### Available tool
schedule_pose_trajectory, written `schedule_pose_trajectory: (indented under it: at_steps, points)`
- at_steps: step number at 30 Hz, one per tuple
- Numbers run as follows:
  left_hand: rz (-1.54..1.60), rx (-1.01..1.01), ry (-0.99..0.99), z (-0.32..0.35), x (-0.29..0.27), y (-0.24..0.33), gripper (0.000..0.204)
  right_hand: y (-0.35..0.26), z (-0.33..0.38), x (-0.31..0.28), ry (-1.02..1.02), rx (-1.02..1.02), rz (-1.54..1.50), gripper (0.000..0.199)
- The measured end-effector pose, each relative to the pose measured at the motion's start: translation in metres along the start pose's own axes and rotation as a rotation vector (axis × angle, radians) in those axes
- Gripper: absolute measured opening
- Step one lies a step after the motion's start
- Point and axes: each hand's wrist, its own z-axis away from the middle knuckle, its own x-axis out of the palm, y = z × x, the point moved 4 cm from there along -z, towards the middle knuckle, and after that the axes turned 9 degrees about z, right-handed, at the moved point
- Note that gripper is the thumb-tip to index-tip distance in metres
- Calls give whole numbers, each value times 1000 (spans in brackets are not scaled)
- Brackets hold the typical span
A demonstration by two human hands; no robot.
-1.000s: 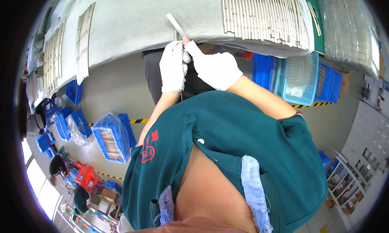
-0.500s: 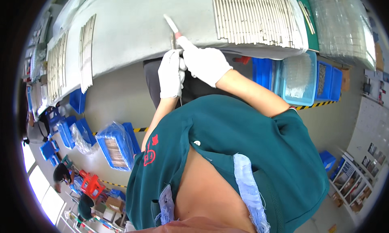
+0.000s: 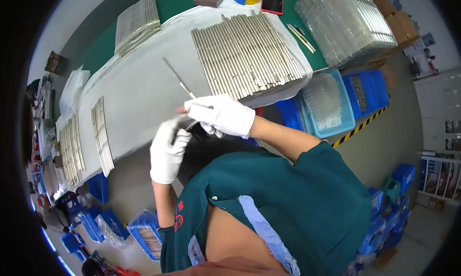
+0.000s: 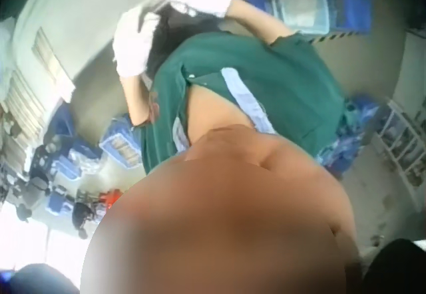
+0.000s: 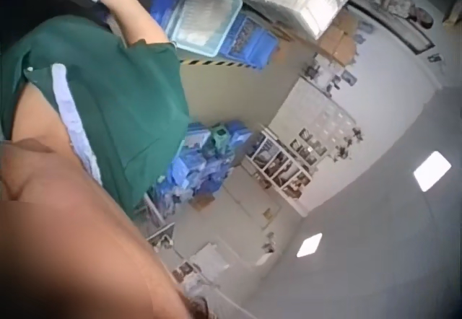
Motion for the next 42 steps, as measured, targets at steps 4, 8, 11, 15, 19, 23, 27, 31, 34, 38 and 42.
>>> schedule_pose_trajectory:
  at_steps: [4,8,11,15,19,23,27,31,34,38,42]
  points:
    - [-530,1,400,-13,-57,-41,47,-14,18,-50,465,-305,-115,33]
    - [-984,-531,328,12,-112,-148,54,5,15,-95,884,-495,464,22]
    - [-1024,-700,299,27,-122,-172,57,22,15,-107,1028,-589,849,18]
    - [-1124,-655,279,31,-118,-178,53,32,14,-99,920,-481,1270,20]
    - [-1037,-523,286,20,-112,-163,37,44,5,-98,807,-292,1479,19]
    - [-903,-502,362,5,-109,-156,32,44,0,-97,695,-159,1641,27]
    - [-962,-596,323,-13,-117,-156,27,48,-3,-97,706,-251,1647,28]
    - [-1012,-511,400,-12,-122,-183,20,30,-15,-83,691,-279,1676,28]
    - [-888,-510,387,-21,-102,-165,23,12,-35,-80,622,-266,1616,30]
    - [-725,-484,304,-22,-58,-124,26,6,-76,-107,558,-48,1559,33]
    - [93,-509,286,0,-22,-105,23,17,-82,-127,563,151,1583,38]
